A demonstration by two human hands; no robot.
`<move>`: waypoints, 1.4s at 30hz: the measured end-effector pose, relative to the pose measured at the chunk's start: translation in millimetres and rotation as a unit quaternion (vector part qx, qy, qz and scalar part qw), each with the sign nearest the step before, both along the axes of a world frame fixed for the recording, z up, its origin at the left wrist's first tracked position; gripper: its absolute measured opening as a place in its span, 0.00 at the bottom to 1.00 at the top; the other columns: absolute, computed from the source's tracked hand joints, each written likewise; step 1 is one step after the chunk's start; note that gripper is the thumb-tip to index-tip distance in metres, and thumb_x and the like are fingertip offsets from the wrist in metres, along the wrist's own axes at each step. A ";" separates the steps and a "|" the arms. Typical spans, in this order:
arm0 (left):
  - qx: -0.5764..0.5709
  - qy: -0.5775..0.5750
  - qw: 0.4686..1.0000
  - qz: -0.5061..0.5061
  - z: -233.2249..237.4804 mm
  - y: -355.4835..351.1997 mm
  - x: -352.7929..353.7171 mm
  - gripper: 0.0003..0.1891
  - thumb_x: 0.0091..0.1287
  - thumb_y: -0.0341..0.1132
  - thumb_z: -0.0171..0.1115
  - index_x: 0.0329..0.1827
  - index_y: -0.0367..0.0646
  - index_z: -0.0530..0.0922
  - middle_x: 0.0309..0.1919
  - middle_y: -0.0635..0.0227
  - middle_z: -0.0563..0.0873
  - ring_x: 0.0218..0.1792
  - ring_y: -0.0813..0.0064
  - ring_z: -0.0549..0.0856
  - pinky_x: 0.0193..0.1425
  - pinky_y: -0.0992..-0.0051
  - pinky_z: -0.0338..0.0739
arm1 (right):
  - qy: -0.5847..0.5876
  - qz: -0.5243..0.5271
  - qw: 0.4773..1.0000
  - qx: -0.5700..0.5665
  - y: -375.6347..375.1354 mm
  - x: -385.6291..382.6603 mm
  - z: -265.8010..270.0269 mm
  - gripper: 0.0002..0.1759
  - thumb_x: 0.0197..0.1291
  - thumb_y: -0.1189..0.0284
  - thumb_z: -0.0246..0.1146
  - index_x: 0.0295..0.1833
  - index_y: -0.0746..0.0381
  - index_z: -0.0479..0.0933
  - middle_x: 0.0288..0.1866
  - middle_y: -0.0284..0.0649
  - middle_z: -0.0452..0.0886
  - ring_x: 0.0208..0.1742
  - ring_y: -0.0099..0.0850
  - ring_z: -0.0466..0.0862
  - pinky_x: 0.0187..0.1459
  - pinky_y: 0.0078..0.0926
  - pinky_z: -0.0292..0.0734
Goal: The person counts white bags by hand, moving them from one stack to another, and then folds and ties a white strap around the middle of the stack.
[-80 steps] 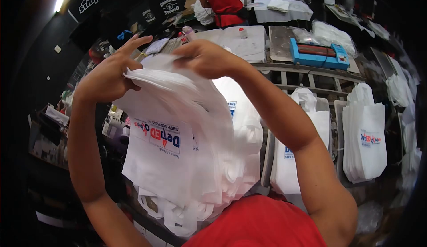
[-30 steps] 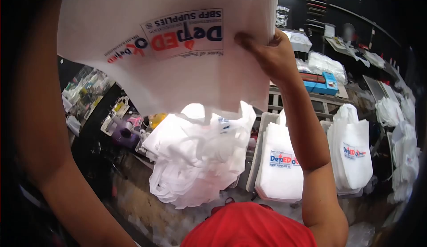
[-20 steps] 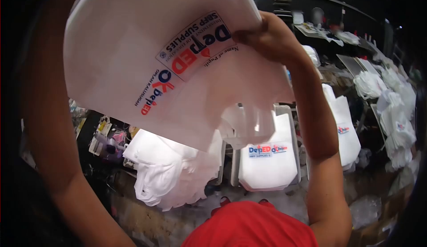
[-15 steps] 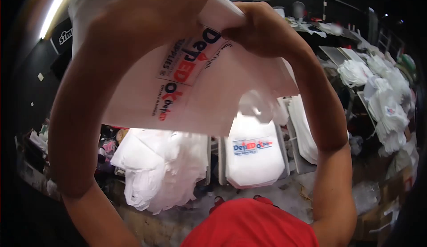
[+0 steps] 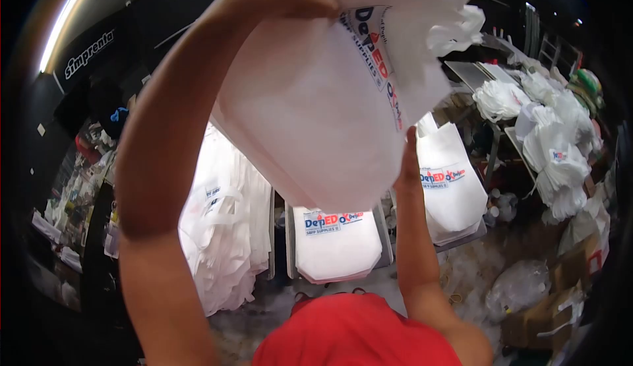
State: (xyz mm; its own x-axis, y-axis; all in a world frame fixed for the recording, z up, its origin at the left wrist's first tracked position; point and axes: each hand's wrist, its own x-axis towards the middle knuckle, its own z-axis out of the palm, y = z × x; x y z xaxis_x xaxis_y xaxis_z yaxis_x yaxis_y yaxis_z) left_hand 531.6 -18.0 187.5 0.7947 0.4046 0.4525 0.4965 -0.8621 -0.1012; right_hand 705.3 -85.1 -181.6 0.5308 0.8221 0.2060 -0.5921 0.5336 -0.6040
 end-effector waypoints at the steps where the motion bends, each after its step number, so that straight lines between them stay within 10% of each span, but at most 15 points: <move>1: -0.054 -0.050 0.997 -0.027 -8.8 -8.0 -12.4 0.25 0.55 0.46 0.76 0.50 0.36 0.87 0.40 0.54 0.91 0.38 0.65 0.90 0.50 0.67 0.84 | 0.043 0.067 0.994 0.078 4.5 12.5 0.1 0.51 0.66 0.38 0.60 0.79 0.64 0.57 0.79 0.54 0.63 0.76 0.44 0.69 0.72 0.42 0.70; 3: -0.170 -0.071 0.983 -0.023 -43.8 43.4 -25.1 0.25 0.56 0.47 0.74 0.51 0.36 0.86 0.39 0.54 0.91 0.37 0.65 0.90 0.50 0.68 0.83 | 0.089 0.142 0.978 0.127 -10.5 27.2 27.4 0.35 0.67 0.53 0.60 0.70 0.68 0.69 0.62 0.55 0.81 0.59 0.46 0.85 0.56 0.43 0.84; 7: -0.378 -0.217 0.895 0.091 -190.9 86.7 -70.4 0.31 0.55 0.51 0.77 0.54 0.34 0.85 0.42 0.52 0.91 0.39 0.64 0.90 0.48 0.67 0.84 | -0.033 0.073 0.994 -0.074 -43.9 21.3 93.1 0.25 0.63 0.69 0.60 0.62 0.72 0.73 0.51 0.54 0.84 0.48 0.42 0.88 0.50 0.34 0.85; 13: -0.807 -0.310 0.496 0.078 -543.2 47.0 -160.2 0.28 0.62 0.30 0.74 0.66 0.35 0.76 0.55 0.55 0.86 0.51 0.66 0.87 0.55 0.67 0.84 | -0.156 0.222 0.906 -0.325 1.8 35.9 -172.6 0.28 0.56 0.81 0.67 0.65 0.72 0.75 0.57 0.48 0.84 0.53 0.37 0.86 0.55 0.34 0.82; 15: -0.827 -0.267 0.478 0.130 -606.2 23.2 -170.6 0.28 0.64 0.31 0.71 0.67 0.35 0.75 0.56 0.55 0.86 0.53 0.65 0.87 0.56 0.66 0.83 | -0.185 0.281 0.845 -0.415 0.7 15.3 -256.5 0.29 0.54 0.81 0.65 0.64 0.72 0.76 0.57 0.50 0.84 0.54 0.40 0.86 0.55 0.38 0.82; 18: -0.791 -0.333 0.457 0.233 -619.9 20.8 -161.9 0.27 0.64 0.32 0.67 0.66 0.34 0.75 0.56 0.53 0.86 0.54 0.63 0.87 0.59 0.66 0.81 | -0.106 0.211 0.825 -0.513 6.8 5.3 -274.0 0.29 0.57 0.79 0.65 0.66 0.70 0.74 0.56 0.47 0.84 0.55 0.40 0.85 0.58 0.37 0.80; 19: -0.792 -0.332 0.455 0.235 -614.1 17.1 -161.0 0.27 0.64 0.32 0.67 0.66 0.34 0.75 0.56 0.53 0.86 0.54 0.63 0.87 0.59 0.66 0.81 | -0.251 0.150 0.816 -0.498 2.7 1.6 -261.1 0.27 0.58 0.76 0.64 0.64 0.71 0.75 0.56 0.49 0.84 0.55 0.41 0.86 0.57 0.37 0.80; 21: -0.595 -0.270 0.730 0.201 -544.8 9.0 -154.0 0.27 0.64 0.34 0.64 0.66 0.32 0.74 0.56 0.53 0.85 0.56 0.62 0.85 0.61 0.65 0.79 | -0.447 0.032 0.774 -0.447 -5.9 -9.0 -195.1 0.24 0.62 0.73 0.62 0.62 0.72 0.75 0.56 0.51 0.84 0.54 0.41 0.86 0.56 0.35 0.79; 22: -0.568 -0.290 0.745 0.196 -521.5 5.8 -157.1 0.27 0.61 0.32 0.64 0.65 0.31 0.74 0.55 0.53 0.86 0.57 0.63 0.85 0.63 0.65 0.77 | -0.497 -0.020 0.757 -0.423 -15.0 -15.4 -154.2 0.23 0.63 0.72 0.60 0.63 0.71 0.74 0.56 0.51 0.84 0.54 0.41 0.86 0.56 0.34 0.79; 24: -0.556 -0.316 0.756 0.139 -476.8 13.4 -167.6 0.27 0.62 0.29 0.63 0.66 0.31 0.72 0.56 0.54 0.84 0.58 0.66 0.83 0.64 0.65 0.76 | -0.456 -0.051 0.844 -0.279 -23.0 -17.4 -92.9 0.24 0.65 0.73 0.61 0.64 0.70 0.71 0.55 0.49 0.84 0.54 0.36 0.84 0.57 0.33 0.78; 30: -0.439 -0.433 0.787 0.003 -386.2 31.5 -161.0 0.30 0.60 0.25 0.61 0.68 0.33 0.67 0.57 0.57 0.80 0.59 0.66 0.80 0.65 0.67 0.74 | -0.444 -0.126 0.881 -0.108 -19.2 -27.8 10.5 0.23 0.68 0.77 0.59 0.67 0.70 0.66 0.56 0.43 0.80 0.52 0.33 0.80 0.59 0.30 0.75; 34: -0.511 -0.468 0.721 -0.032 -393.7 33.8 -164.5 0.29 0.59 0.24 0.60 0.68 0.34 0.69 0.56 0.61 0.80 0.57 0.68 0.80 0.62 0.69 0.75 | -0.481 -0.166 0.858 -0.072 -17.9 -13.8 -36.5 0.25 0.68 0.76 0.59 0.68 0.70 0.66 0.58 0.44 0.79 0.54 0.32 0.79 0.60 0.30 0.73; 37: -0.553 -0.422 0.718 -0.021 -451.3 44.2 -170.2 0.27 0.60 0.25 0.61 0.66 0.35 0.72 0.54 0.64 0.81 0.55 0.71 0.80 0.59 0.71 0.76 | -0.413 0.002 0.888 -0.203 -24.9 -2.3 -93.4 0.27 0.69 0.72 0.59 0.70 0.69 0.66 0.63 0.44 0.76 0.62 0.32 0.76 0.64 0.29 0.70; 39: -0.490 -0.455 0.744 -0.009 -466.3 36.4 -167.1 0.26 0.61 0.26 0.63 0.65 0.34 0.75 0.53 0.63 0.84 0.53 0.72 0.82 0.58 0.71 0.77 | -0.488 -0.170 0.847 -0.125 -30.6 -32.3 -81.5 0.24 0.68 0.72 0.60 0.67 0.69 0.69 0.64 0.44 0.76 0.62 0.35 0.77 0.62 0.32 0.72; 42: -0.529 -0.477 0.702 -0.011 -489.3 41.8 -166.5 0.25 0.63 0.29 0.64 0.65 0.34 0.76 0.54 0.62 0.85 0.54 0.71 0.83 0.58 0.71 0.77 | -0.565 -0.136 0.794 -0.176 -10.4 -5.1 -124.9 0.25 0.64 0.72 0.63 0.66 0.66 0.71 0.64 0.46 0.78 0.64 0.41 0.78 0.63 0.36 0.73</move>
State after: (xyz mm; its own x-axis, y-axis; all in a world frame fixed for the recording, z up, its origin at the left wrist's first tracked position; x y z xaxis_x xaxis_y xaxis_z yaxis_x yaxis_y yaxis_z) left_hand 365.1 23.8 -301.8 0.3455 0.9078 0.2379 -0.1106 -0.2124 0.9709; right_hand 700.2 -95.5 -306.5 0.3373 0.8210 0.4607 0.5431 0.2301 -0.8075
